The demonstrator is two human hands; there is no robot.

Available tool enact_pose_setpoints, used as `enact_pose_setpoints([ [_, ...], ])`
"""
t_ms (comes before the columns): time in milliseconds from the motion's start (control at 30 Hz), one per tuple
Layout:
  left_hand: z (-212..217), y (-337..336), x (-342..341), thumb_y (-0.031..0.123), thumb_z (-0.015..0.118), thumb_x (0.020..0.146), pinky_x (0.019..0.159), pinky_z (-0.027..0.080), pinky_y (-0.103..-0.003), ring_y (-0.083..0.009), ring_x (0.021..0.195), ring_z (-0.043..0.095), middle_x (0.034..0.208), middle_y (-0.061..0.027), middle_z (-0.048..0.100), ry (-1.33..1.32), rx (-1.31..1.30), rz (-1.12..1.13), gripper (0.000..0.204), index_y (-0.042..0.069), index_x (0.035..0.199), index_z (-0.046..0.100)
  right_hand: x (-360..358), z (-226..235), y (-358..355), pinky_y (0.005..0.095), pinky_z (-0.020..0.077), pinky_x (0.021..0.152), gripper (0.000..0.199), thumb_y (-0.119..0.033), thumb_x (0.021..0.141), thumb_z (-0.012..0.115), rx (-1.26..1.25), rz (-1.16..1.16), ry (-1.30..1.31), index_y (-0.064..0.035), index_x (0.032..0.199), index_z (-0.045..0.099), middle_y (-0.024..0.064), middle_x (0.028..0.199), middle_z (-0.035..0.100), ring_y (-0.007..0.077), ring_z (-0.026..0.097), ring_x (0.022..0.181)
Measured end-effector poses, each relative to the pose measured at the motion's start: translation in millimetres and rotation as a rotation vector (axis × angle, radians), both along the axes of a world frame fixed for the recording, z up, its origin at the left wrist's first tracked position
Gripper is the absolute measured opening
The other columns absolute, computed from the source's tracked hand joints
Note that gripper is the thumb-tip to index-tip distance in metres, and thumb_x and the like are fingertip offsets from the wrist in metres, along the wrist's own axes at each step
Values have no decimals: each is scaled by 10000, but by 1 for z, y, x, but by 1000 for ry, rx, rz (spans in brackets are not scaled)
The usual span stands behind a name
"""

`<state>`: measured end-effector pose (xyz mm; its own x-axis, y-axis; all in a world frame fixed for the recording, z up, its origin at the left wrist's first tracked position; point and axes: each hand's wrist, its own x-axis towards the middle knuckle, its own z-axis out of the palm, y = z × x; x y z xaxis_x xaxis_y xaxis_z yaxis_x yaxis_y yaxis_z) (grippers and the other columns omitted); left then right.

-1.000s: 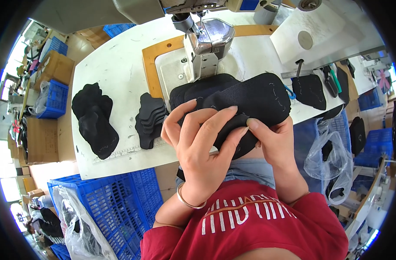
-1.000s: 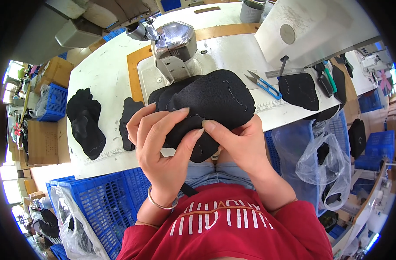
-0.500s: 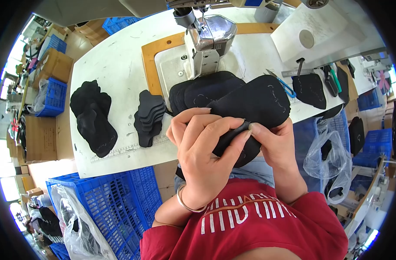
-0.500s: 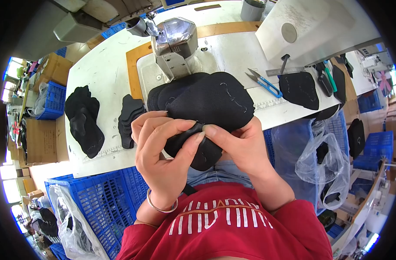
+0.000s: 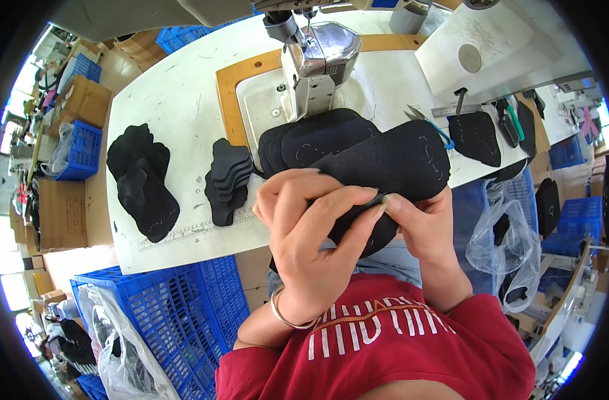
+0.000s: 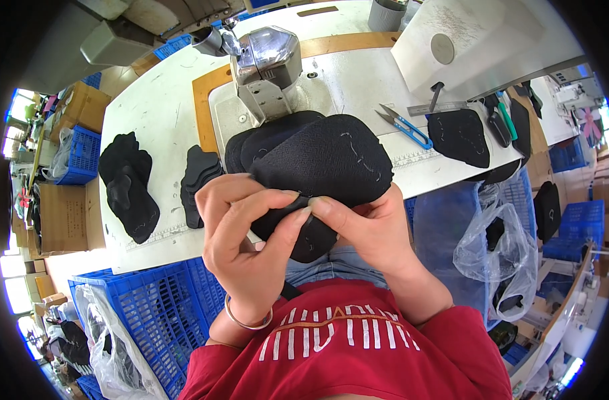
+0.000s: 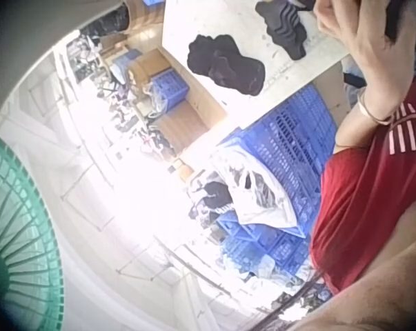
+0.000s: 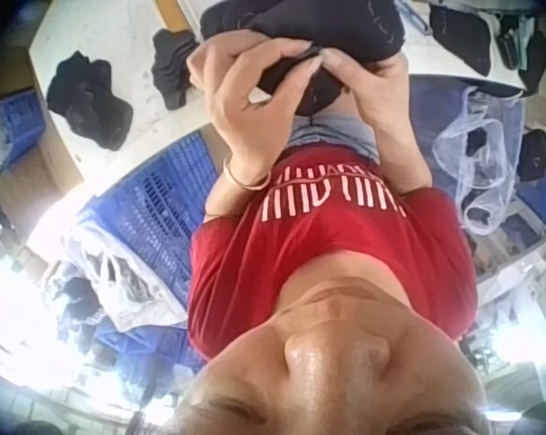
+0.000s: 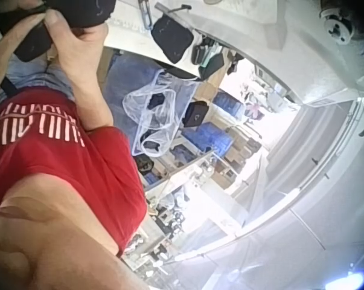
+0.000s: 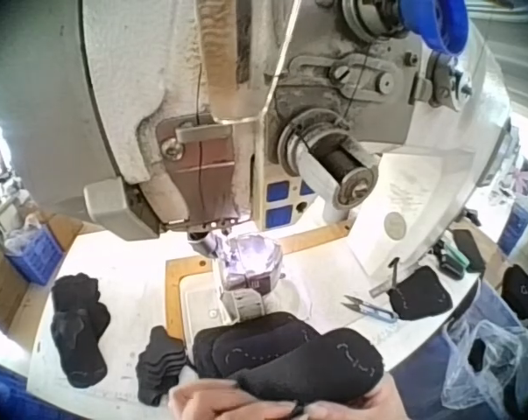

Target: Operating an industrial sewing machine to stitch and prepare shoe upper components.

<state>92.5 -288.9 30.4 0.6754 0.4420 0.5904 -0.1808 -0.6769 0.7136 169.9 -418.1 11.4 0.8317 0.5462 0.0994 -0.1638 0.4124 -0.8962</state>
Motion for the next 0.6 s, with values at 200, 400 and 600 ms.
enact_pose_setpoints([
  [200,-15,6,-3,114,810,665,951,401,-340,-206,1149,440,1322,-131,366,-115,-1087,-177,909,9,1390,272,0,2,2,227,511,663,216,7,826,656,-23,-52,16,2,1041,637,60,923,669,101,626,775],
  [400,-26,3,-10,121,652,840,853,507,-317,-201,953,636,1057,-134,639,71,-1361,-402,363,-46,1147,553,-2,6,7,182,412,448,138,-20,817,680,-158,-70,55,11,950,657,29,748,649,50,553,546],
  [600,-23,-3,-1,92,661,841,727,539,-264,-139,761,659,899,-88,680,63,-1373,-310,158,-4,964,645,-4,5,3,185,422,467,128,-18,804,693,-222,-64,-38,23,922,667,40,762,656,52,561,565],
])
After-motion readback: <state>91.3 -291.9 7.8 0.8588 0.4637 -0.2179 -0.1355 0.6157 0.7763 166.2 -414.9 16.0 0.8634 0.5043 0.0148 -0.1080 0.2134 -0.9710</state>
